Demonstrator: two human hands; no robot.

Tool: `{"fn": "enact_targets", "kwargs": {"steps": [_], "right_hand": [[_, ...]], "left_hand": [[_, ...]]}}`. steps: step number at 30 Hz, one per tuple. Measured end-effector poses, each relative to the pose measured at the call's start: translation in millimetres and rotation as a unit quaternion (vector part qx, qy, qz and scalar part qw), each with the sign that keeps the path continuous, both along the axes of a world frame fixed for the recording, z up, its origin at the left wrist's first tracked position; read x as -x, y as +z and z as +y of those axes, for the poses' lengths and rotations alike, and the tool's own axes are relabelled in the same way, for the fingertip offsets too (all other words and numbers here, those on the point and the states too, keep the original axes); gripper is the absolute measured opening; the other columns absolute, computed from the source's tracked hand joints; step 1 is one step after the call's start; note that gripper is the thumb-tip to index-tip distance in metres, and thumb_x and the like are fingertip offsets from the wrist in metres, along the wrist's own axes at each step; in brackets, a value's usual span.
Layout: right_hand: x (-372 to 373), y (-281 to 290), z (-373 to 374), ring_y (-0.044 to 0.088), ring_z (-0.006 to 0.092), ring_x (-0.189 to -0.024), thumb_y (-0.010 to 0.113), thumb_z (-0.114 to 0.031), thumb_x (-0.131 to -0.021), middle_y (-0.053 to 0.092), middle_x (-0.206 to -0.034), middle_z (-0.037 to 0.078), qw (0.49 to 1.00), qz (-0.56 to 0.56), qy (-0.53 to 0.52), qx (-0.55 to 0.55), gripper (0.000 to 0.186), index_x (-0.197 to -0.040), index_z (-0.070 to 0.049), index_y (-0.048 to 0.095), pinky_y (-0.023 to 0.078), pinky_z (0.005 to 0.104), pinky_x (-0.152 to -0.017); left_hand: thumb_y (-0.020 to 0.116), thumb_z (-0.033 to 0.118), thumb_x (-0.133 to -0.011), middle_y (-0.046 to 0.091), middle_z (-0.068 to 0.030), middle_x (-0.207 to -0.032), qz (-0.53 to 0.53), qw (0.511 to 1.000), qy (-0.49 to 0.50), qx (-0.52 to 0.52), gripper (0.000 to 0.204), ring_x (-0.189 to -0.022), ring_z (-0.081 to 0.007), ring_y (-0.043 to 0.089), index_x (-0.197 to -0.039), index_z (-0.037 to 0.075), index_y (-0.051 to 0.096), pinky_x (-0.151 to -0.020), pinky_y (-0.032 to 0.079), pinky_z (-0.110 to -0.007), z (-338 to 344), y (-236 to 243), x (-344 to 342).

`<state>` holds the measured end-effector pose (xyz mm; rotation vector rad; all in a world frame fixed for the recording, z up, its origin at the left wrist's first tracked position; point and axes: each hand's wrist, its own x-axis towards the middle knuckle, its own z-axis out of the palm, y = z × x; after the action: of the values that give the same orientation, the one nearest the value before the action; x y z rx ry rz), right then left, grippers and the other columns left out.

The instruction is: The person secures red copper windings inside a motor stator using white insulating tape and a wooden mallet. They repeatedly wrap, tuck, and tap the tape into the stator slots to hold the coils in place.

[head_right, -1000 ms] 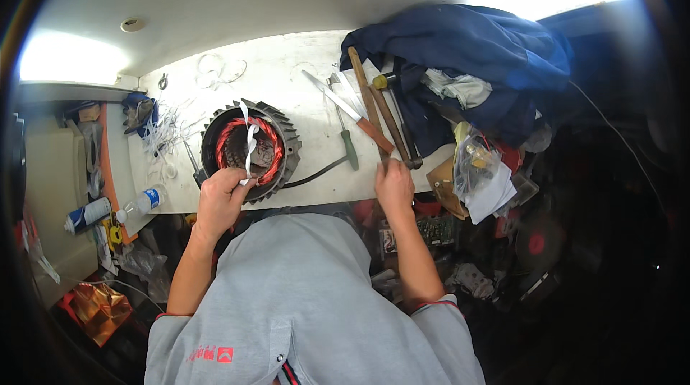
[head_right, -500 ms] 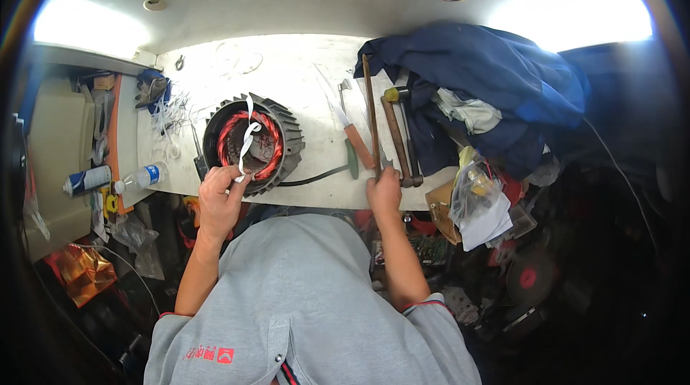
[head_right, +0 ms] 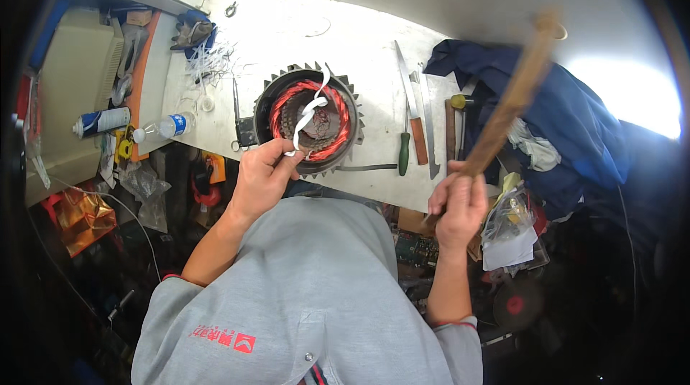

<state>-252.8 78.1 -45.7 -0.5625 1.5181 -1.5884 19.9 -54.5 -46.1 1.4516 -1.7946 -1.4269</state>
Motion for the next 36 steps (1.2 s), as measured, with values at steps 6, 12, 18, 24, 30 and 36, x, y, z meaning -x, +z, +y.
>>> {"fn": "enact_targets", "kwargs": {"steps": [6,12,18,24,30,36], "right_hand": [[-12,83,-104,0.053,0.0184,-0.072,0.044,-0.023,-0.105,0.055,-0.083,0.008,0.961,-0.153,0.082,0.216,0.023,-0.113,-0.005,0.057,0.048,0.0367,-0.069],[-41,60,-143,0.043,0.0167,-0.058,0.033,-0.043,-0.108,0.044,-0.066,0.003,0.968,-0.209,0.084,0.107,0.044,-0.079,-0.012,0.047,0.044,0.0353,-0.058],[-69,33,-150,0.039,0.0158,-0.056,0.035,-0.044,-0.108,0.040,-0.063,0.002,0.978,-0.200,0.038,0.044,0.044,-0.077,-0.014,0.044,0.042,0.0336,-0.055],[-84,34,-158,0.036,0.0153,-0.051,0.031,-0.042,-0.108,0.039,-0.061,0.003,0.980,-0.165,0.106,0.018,0.045,-0.075,-0.014,0.040,0.039,0.0330,-0.050],[-105,42,-140,0.038,0.0164,-0.051,0.046,-0.037,-0.106,0.044,-0.063,0.005,0.968,-0.127,0.199,0.088,0.040,-0.078,-0.008,0.044,0.034,0.0351,-0.050],[-119,29,-120,0.037,0.0146,-0.050,0.050,-0.038,-0.103,0.040,-0.059,0.002,0.953,-0.018,0.268,0.143,0.039,-0.075,-0.010,0.046,0.039,0.0326,-0.051]], "left_hand": [[0.066,-0.002,-0.091,0.065,-0.0085,-0.079,-0.001,0.997,-0.034,0.076,0.005,-0.062,-0.0136,0.066,-0.096,-0.002,0.067,-0.054,0.051,-0.025,6,-14,-10],[0.069,-0.006,-0.081,0.070,-0.0130,-0.089,0.050,0.994,-0.050,0.088,0.012,-0.068,-0.0234,0.070,-0.091,-0.001,0.066,-0.059,0.056,-0.029,16,-15,-11],[0.072,-0.004,-0.075,0.071,-0.0087,-0.085,0.095,0.987,-0.047,0.118,0.015,-0.063,-0.0178,0.069,-0.088,0.002,0.068,-0.050,0.053,-0.026,20,-33,-15],[0.072,-0.002,-0.075,0.070,-0.0058,-0.083,0.153,0.984,-0.020,0.087,0.013,-0.056,-0.0140,0.064,-0.085,0.004,0.068,-0.042,0.044,-0.025,19,-41,-17],[0.074,0.005,-0.073,0.067,-0.0016,-0.081,0.143,0.981,-0.063,0.116,0.014,-0.049,-0.0122,0.059,-0.086,0.007,0.068,-0.039,0.041,-0.027,13,-42,-21],[0.074,0.012,-0.077,0.064,-0.0009,-0.078,0.094,0.978,-0.116,0.148,0.012,-0.052,-0.0133,0.061,-0.085,0.007,0.068,-0.041,0.045,-0.028,11,-40,-27]]}}
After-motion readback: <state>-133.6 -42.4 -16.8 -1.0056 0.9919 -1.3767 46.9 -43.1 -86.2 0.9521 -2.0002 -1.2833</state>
